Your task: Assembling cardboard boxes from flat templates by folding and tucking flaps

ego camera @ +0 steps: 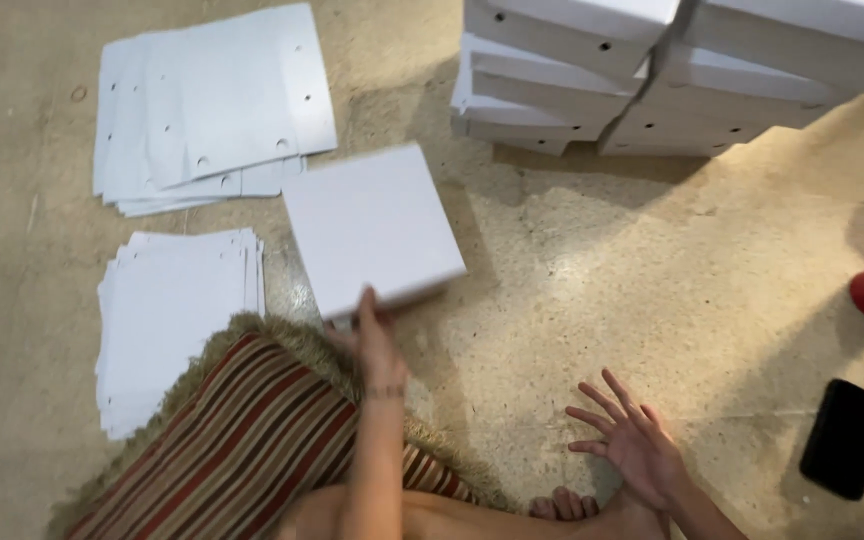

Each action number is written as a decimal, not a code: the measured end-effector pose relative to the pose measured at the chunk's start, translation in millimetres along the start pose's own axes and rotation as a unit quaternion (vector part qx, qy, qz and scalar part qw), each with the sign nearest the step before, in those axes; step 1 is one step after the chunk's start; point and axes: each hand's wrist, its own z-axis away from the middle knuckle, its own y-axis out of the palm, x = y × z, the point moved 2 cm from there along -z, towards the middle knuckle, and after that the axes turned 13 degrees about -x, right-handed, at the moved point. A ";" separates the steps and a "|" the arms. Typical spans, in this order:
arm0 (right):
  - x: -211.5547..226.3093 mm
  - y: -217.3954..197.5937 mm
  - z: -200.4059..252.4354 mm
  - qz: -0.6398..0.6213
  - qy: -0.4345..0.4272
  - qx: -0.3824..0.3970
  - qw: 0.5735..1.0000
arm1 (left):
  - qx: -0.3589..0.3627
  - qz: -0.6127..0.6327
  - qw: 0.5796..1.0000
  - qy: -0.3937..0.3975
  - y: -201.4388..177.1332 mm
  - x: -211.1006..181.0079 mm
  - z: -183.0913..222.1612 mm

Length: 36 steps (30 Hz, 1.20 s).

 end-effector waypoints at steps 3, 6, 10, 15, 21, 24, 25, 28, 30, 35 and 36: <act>5.0 7.0 2.2 0.005 -0.002 0.013 1.000 | 0.010 0.127 0.991 0.040 28.5 0.4 -38.9; 9.3 17.7 5.3 -0.007 0.005 0.017 1.000 | 0.031 0.191 0.981 0.001 65.0 -10.4 -57.5; 10.2 18.7 11.2 -0.018 0.008 0.028 0.999 | 0.007 -0.002 0.999 0.035 107.8 -7.2 -81.5; 9.0 12.1 8.3 -0.016 0.003 0.024 1.000 | 0.022 -0.109 0.992 0.063 153.1 12.0 -116.6; 7.5 14.8 7.1 0.002 -0.006 0.006 1.000 | 0.041 -0.184 0.981 0.039 155.3 18.6 -99.6; 7.2 17.6 6.5 0.001 -0.003 -0.010 1.000 | 0.049 -0.213 0.975 0.040 156.3 27.8 -89.2; 6.9 18.2 6.1 0.003 -0.003 -0.019 1.000 | 0.057 -0.209 0.976 0.035 154.3 29.7 -85.1; 6.5 19.4 6.5 0.006 -0.005 -0.028 1.000 | 0.053 -0.174 0.983 0.038 151.8 33.0 -78.6; 7.0 18.5 5.0 0.009 -0.008 -0.025 1.000 | 0.042 -0.141 0.988 0.045 155.7 34.0 -81.2; 5.6 17.4 7.7 0.007 -0.018 -0.010 1.000 | 0.120 -0.228 0.965 0.037 163.7 27.1 -78.9; 8.1 20.3 8.1 0.005 -0.015 -0.007 1.000 | 0.116 -0.228 0.966 0.039 159.1 30.1 -82.7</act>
